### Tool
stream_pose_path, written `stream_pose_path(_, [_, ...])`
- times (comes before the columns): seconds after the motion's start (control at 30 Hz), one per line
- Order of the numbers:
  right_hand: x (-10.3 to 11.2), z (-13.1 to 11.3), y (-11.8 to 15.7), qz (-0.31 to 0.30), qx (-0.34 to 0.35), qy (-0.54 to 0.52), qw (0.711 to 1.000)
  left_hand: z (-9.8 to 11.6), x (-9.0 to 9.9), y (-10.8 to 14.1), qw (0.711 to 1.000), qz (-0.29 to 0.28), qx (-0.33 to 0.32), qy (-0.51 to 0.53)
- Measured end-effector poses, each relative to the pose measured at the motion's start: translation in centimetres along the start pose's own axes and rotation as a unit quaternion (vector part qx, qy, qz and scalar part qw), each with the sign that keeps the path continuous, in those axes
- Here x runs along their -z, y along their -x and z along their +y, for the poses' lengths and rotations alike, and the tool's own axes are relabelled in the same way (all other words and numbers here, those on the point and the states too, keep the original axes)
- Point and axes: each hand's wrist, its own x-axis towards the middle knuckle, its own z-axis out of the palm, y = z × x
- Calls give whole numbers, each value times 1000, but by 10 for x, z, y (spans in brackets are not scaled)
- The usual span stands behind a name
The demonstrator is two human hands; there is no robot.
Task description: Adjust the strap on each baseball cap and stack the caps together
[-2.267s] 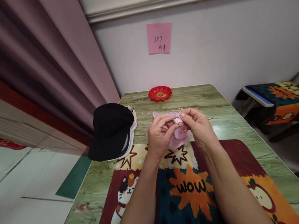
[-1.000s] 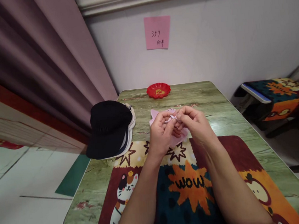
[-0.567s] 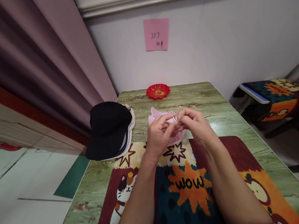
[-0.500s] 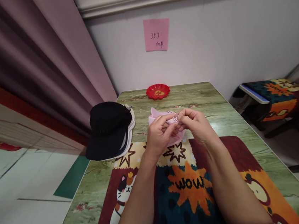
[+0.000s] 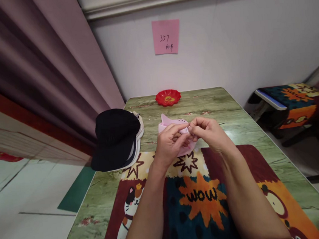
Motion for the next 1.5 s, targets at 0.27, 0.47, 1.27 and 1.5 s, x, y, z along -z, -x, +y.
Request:
stream_pose_path(0.27, [18,-2,2,-75,-3,30,997,0,3,0,999,-33,-3,-1])
stream_pose_path(0.47, [20,2,0,-66,-20,-4,998,0,4,1,999,-35,19,11])
stream_pose_path(1.27, [6,8,-3,-22,-8,-14,1000,6,-3,1,998,44,33,-32])
stream_pose_path(1.5, [3,10,-2,-27,3,19,999,9,0,-1,989,41,118,83])
